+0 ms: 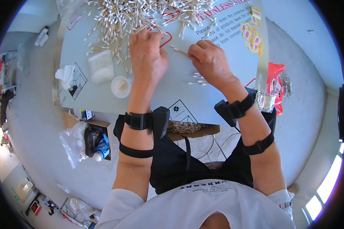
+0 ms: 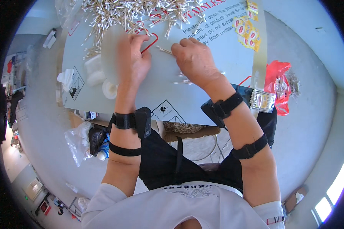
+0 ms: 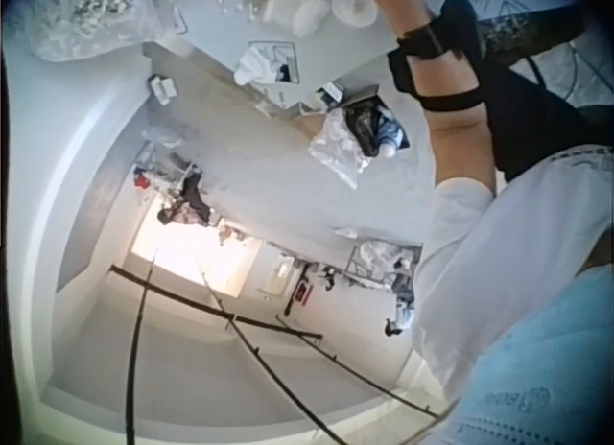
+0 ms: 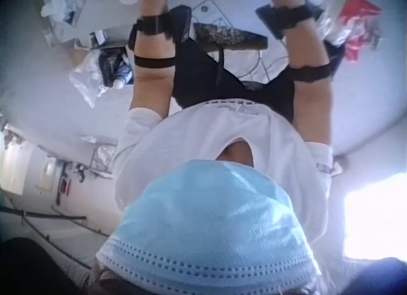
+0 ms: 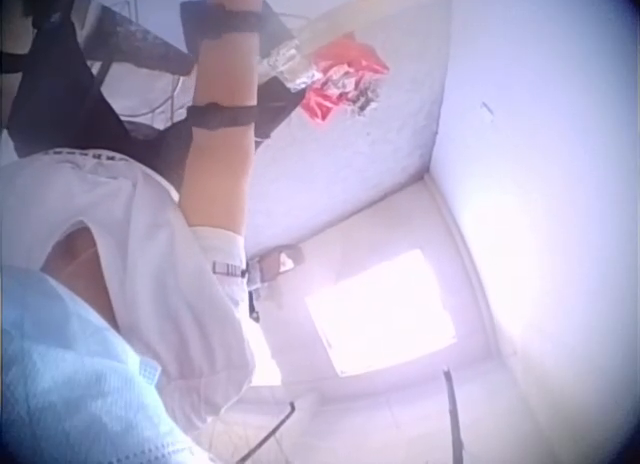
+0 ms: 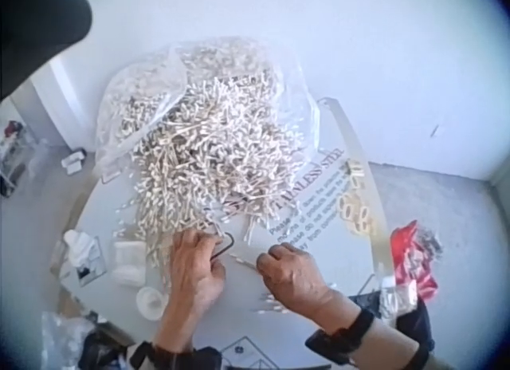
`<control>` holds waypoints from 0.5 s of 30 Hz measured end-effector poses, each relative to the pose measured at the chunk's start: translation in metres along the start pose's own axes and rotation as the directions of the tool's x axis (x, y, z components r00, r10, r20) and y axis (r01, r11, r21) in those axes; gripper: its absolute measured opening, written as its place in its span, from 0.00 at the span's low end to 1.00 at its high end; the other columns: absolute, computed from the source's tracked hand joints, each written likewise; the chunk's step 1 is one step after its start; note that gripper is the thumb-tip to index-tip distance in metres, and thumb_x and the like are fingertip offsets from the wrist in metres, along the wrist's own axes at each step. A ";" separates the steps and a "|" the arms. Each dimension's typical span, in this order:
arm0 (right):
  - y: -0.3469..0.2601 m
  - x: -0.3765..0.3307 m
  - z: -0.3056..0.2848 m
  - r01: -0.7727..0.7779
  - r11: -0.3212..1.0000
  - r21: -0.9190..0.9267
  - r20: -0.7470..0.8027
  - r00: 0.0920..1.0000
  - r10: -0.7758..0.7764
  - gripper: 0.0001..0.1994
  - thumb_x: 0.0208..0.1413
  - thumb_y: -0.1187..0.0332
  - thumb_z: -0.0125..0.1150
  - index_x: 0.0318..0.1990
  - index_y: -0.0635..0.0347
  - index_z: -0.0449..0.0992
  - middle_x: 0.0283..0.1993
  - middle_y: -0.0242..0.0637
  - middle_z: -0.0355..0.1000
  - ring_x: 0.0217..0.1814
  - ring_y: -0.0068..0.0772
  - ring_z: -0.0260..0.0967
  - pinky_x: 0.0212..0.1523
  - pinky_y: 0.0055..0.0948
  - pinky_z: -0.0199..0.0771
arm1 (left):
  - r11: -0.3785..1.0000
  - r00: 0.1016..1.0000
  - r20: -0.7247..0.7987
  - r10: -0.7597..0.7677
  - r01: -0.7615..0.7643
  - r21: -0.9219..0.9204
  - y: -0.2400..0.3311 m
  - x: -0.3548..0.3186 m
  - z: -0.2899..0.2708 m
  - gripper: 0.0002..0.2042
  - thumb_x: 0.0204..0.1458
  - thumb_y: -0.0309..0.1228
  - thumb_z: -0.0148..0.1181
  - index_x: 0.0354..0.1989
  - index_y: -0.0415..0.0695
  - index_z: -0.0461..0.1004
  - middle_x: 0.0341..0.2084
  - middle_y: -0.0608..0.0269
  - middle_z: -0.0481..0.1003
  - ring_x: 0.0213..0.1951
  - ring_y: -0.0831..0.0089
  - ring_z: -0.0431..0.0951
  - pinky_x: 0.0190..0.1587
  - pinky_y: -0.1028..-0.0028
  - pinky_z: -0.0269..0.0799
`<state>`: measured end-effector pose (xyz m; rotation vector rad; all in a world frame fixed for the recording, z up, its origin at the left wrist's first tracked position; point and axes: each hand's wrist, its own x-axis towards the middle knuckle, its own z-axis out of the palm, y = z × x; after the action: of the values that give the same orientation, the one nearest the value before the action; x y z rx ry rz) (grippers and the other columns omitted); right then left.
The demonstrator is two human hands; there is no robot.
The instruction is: Packaging and sorting cotton swabs into small plastic bags.
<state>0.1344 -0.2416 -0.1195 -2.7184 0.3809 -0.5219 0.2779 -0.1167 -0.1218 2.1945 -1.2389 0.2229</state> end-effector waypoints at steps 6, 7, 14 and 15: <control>0.003 0.011 -0.009 -0.354 0.894 0.274 0.023 0.932 0.362 0.08 0.49 0.65 0.62 0.27 0.59 0.75 0.26 0.41 0.73 0.32 0.47 0.72 0.33 0.42 0.72 | 0.980 0.985 0.113 0.129 -0.109 -0.168 0.016 -0.003 0.011 0.11 0.36 0.23 0.67 0.31 0.44 0.77 0.33 0.62 0.71 0.43 0.59 0.70 0.48 0.62 0.66; 0.000 0.018 -0.007 -0.354 0.894 0.274 0.021 0.932 0.363 0.08 0.49 0.65 0.62 0.27 0.59 0.75 0.26 0.41 0.73 0.32 0.47 0.72 0.33 0.42 0.72 | 0.980 0.983 0.128 0.130 -0.108 -0.164 0.017 -0.004 0.013 0.10 0.35 0.23 0.69 0.29 0.44 0.76 0.32 0.62 0.71 0.42 0.60 0.69 0.46 0.62 0.66; 0.002 0.054 0.010 -0.539 0.842 0.036 0.114 0.839 0.532 0.11 0.44 0.61 0.59 0.28 0.59 0.79 0.29 0.46 0.76 0.35 0.50 0.75 0.37 0.42 0.75 | 0.967 0.983 0.102 0.155 -0.130 -0.220 0.018 -0.002 0.019 0.10 0.35 0.21 0.69 0.27 0.42 0.75 0.29 0.61 0.71 0.39 0.60 0.70 0.45 0.63 0.67; 0.004 0.054 0.011 -0.549 0.835 0.029 0.123 0.831 0.542 0.11 0.44 0.62 0.58 0.29 0.59 0.80 0.30 0.46 0.77 0.35 0.50 0.75 0.37 0.42 0.75 | 0.966 0.982 0.102 0.158 -0.132 -0.222 0.018 -0.003 0.018 0.10 0.35 0.21 0.68 0.27 0.42 0.75 0.29 0.61 0.71 0.39 0.60 0.70 0.44 0.63 0.67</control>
<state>0.1867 -0.2593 -0.1139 -2.3969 1.0490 -0.2122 0.2593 -0.1317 -0.1297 1.9583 -1.4223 0.0146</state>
